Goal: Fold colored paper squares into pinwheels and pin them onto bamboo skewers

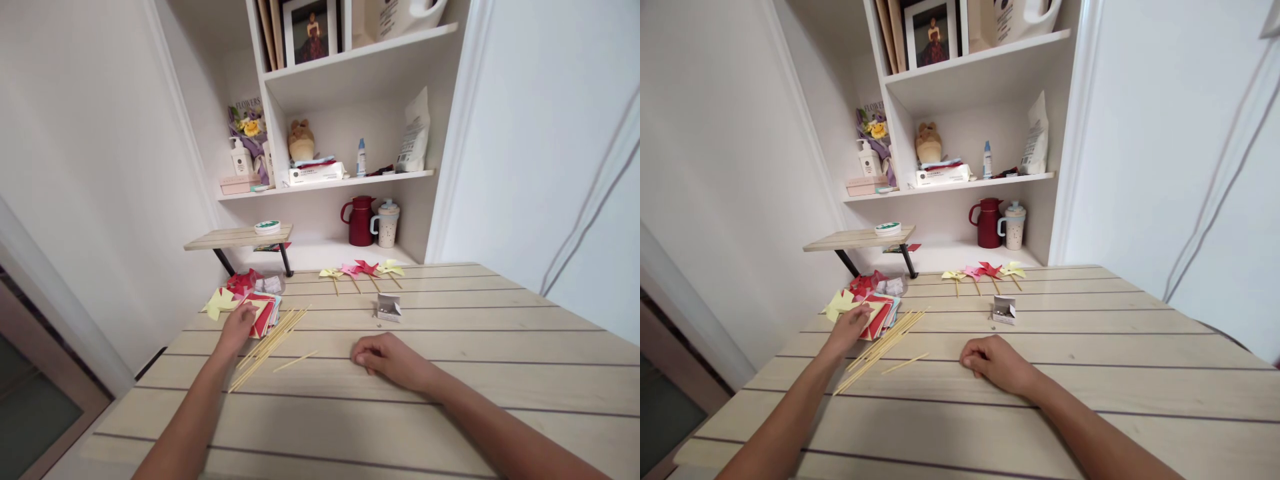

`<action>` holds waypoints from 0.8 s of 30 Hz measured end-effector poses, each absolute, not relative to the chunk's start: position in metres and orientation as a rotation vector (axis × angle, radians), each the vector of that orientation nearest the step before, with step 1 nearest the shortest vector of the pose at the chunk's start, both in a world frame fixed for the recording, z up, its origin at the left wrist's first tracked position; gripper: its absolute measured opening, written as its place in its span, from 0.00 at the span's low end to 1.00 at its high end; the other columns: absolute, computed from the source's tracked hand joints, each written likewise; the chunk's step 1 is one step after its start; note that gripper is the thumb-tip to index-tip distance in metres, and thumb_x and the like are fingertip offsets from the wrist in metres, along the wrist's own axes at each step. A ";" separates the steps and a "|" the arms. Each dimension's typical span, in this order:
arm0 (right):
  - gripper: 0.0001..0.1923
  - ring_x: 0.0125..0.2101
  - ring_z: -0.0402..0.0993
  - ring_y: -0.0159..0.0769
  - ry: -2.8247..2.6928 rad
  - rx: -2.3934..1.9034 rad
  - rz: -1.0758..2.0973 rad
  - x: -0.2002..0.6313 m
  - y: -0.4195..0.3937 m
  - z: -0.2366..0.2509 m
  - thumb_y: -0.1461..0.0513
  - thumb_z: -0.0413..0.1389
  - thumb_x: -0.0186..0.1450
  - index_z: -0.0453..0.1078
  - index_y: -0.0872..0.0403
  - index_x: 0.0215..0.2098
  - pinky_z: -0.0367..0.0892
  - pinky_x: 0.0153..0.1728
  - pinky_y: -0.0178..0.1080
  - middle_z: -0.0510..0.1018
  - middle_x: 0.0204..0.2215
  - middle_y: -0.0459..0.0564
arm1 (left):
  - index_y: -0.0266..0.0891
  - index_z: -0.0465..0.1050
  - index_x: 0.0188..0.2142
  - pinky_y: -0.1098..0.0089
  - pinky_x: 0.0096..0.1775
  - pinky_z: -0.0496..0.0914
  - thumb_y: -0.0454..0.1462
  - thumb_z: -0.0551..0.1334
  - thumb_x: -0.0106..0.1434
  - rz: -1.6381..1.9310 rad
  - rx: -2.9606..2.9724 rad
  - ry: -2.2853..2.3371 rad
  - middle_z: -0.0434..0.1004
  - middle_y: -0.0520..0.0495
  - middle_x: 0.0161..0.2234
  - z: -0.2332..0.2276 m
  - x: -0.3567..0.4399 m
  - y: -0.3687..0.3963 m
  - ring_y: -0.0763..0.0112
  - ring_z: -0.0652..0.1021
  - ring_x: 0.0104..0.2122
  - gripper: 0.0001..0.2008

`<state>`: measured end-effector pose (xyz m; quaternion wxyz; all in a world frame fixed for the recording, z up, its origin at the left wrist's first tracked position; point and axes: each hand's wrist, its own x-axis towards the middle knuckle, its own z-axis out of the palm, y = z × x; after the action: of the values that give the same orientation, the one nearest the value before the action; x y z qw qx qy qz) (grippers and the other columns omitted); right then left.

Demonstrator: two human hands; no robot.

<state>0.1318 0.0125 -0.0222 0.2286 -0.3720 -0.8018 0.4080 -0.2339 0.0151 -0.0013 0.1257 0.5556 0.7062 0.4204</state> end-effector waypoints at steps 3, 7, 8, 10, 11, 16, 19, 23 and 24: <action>0.11 0.24 0.63 0.33 -2.201 -1.020 1.137 0.132 0.013 -0.023 0.58 0.53 0.65 0.74 0.53 0.31 0.59 0.29 0.35 0.73 0.21 0.45 | 0.40 0.77 0.35 0.56 0.58 0.64 0.45 0.55 0.62 1.320 1.629 2.118 0.78 0.40 0.53 -0.001 -0.233 0.020 0.50 0.73 0.56 0.15; 0.11 0.24 0.63 0.33 -2.205 -1.019 1.132 0.133 0.013 -0.024 0.58 0.53 0.65 0.74 0.54 0.31 0.59 0.29 0.35 0.73 0.22 0.45 | 0.43 0.76 0.31 0.58 0.61 0.59 0.45 0.58 0.59 1.426 1.667 2.178 0.76 0.42 0.54 0.004 -0.231 0.021 0.53 0.71 0.58 0.11; 0.11 0.25 0.64 0.33 -2.207 -1.018 1.130 0.133 0.012 -0.024 0.58 0.53 0.65 0.74 0.54 0.31 0.59 0.29 0.35 0.73 0.22 0.45 | 0.43 0.75 0.30 0.57 0.62 0.58 0.45 0.59 0.59 1.451 1.679 2.199 0.76 0.42 0.55 0.005 -0.230 0.021 0.53 0.70 0.58 0.11; 0.11 0.25 0.64 0.33 -2.210 -1.016 1.129 0.133 0.012 -0.024 0.58 0.53 0.66 0.74 0.54 0.31 0.59 0.29 0.35 0.73 0.22 0.45 | 0.43 0.73 0.28 0.54 0.63 0.56 0.45 0.60 0.58 1.500 1.701 2.256 0.74 0.42 0.55 0.007 -0.228 0.020 0.51 0.68 0.59 0.09; 0.11 0.25 0.64 0.33 -2.212 -1.014 1.128 0.133 0.012 -0.023 0.58 0.53 0.66 0.74 0.54 0.31 0.59 0.29 0.35 0.74 0.22 0.45 | 0.44 0.71 0.27 0.53 0.63 0.56 0.44 0.61 0.58 1.523 1.707 2.282 0.73 0.42 0.55 0.007 -0.227 0.020 0.50 0.67 0.59 0.09; 0.11 0.25 0.63 0.33 -2.231 -1.009 1.107 0.132 0.011 -0.021 0.59 0.53 0.65 0.73 0.53 0.29 0.59 0.30 0.34 0.73 0.22 0.44 | 0.43 0.65 0.25 0.52 0.60 0.58 0.43 0.65 0.55 1.531 1.617 2.288 0.70 0.42 0.57 -0.003 -0.227 0.021 0.49 0.67 0.59 0.11; 0.11 0.25 0.64 0.33 -2.233 -1.016 1.110 0.133 0.011 -0.021 0.59 0.53 0.65 0.74 0.54 0.29 0.58 0.29 0.34 0.73 0.22 0.44 | 0.43 0.63 0.23 0.54 0.57 0.61 0.45 0.66 0.54 1.517 1.567 2.284 0.72 0.41 0.55 -0.012 -0.231 0.023 0.51 0.69 0.57 0.14; 0.10 0.25 0.64 0.32 -2.233 -1.006 1.111 0.133 0.012 -0.023 0.59 0.53 0.65 0.74 0.54 0.30 0.58 0.29 0.34 0.73 0.22 0.44 | 0.42 0.62 0.19 0.56 0.55 0.63 0.48 0.67 0.52 1.503 1.591 2.249 0.78 0.40 0.46 -0.016 -0.236 0.023 0.50 0.73 0.53 0.18; 0.10 0.25 0.64 0.32 -2.234 -1.003 1.113 0.133 0.012 -0.023 0.60 0.53 0.65 0.74 0.54 0.30 0.58 0.29 0.34 0.73 0.22 0.44 | 0.42 0.62 0.19 0.56 0.55 0.63 0.49 0.66 0.53 1.506 1.612 2.230 0.79 0.41 0.44 -0.015 -0.236 0.023 0.51 0.74 0.52 0.18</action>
<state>0.1331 0.0124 -0.0231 0.2240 -0.3635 -0.8094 0.4033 -0.2364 0.0228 -0.0150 0.0025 0.5139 0.7109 0.4801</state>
